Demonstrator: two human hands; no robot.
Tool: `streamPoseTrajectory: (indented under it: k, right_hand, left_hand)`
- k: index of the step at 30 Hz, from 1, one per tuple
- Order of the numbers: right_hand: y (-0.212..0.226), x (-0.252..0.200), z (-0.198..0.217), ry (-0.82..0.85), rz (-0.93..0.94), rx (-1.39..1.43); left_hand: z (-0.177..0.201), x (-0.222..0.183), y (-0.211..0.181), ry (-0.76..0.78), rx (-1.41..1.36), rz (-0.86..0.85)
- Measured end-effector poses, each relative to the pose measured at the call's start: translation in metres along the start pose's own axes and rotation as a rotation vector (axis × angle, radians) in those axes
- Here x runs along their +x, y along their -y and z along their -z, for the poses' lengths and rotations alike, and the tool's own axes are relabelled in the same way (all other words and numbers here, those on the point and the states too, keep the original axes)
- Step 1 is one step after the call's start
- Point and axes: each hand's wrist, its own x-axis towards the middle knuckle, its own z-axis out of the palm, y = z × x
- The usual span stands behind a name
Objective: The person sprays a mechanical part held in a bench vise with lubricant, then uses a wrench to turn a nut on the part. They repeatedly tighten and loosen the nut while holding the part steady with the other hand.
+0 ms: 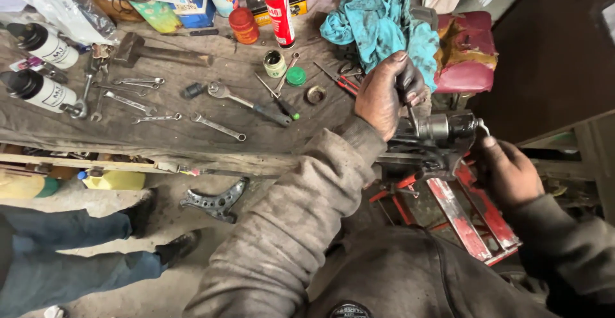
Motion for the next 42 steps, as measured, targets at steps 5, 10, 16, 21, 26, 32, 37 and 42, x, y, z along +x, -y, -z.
streamPoseTrajectory:
  k: [5,10,16,21,26,32,37,42]
  right_hand:
    - [0.013,0.005,-0.006,-0.064,-0.128,-0.034]
    - [0.009,0.009,-0.001,-0.096,-0.116,-0.125]
    - [0.005,0.010,0.000,-0.087,-0.113,-0.138]
    - [0.005,0.015,-0.003,-0.095,-0.149,-0.027]
    - [-0.009,0.026,0.014,-0.027,-0.156,-0.062]
    - [0.036,0.006,-0.015,-0.031,0.028,-0.172]
    - [0.029,0.020,-0.015,0.009,0.233,-0.342]
    - [0.022,0.024,-0.014,0.011,0.192,-0.360]
  left_hand:
    - [-0.003,-0.001,-0.002,-0.007,0.028,-0.013]
    - [-0.001,-0.003,0.006,-0.073,0.018,-0.028]
    - [-0.015,-0.058,0.007,-0.012,0.021,-0.057]
    - [-0.028,-0.126,0.006,0.046,0.379,-0.152]
    - [-0.031,-0.125,-0.010,0.158,0.498,-0.220]
    - [-0.034,-0.120,-0.023,0.241,0.746,-0.245]
    - [-0.030,-0.113,-0.019,0.211,0.819,-0.269]
    - [-0.021,-0.091,-0.014,-0.133,0.480,-0.171]
